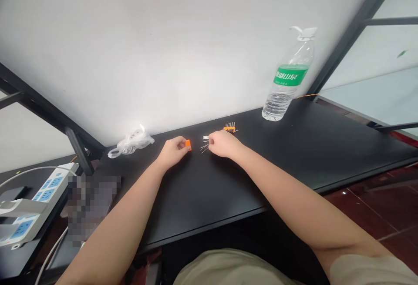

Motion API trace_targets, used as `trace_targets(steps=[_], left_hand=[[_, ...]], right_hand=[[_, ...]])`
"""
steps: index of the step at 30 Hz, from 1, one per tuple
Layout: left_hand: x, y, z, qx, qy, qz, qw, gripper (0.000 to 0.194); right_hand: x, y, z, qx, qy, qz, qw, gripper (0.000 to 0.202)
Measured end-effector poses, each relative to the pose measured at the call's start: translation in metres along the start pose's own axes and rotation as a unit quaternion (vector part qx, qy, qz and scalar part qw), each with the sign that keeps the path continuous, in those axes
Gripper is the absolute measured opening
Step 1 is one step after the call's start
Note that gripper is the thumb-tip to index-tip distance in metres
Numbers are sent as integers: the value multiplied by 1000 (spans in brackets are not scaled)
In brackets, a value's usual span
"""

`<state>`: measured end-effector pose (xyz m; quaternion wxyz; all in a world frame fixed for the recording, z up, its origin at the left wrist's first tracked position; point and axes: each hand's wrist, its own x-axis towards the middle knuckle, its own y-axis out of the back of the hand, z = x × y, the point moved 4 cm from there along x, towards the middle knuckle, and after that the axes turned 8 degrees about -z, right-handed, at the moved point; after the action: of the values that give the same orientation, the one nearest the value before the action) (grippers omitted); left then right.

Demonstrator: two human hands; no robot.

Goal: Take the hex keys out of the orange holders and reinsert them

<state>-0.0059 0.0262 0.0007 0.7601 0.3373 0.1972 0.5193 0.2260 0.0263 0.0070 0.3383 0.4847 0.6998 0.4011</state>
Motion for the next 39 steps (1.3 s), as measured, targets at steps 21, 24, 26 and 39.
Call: trace_targets(steps=[21,24,26,39], left_hand=[[1,-2,-1,0,-5,0,1000,17],[0,-1,-1,3,-6,0,1000,17],[0,-1,-1,1,-6,1,1000,17],[-1,0,1,-10,0,-3,1000,16]], right_hand=[[8,-6,8,-75,166,36,983,41],[15,-11,12,-65,162,22,984,32],[19,-12,14,-57,154,25,986,26],[22,-14,15,1,111,57,992,33]])
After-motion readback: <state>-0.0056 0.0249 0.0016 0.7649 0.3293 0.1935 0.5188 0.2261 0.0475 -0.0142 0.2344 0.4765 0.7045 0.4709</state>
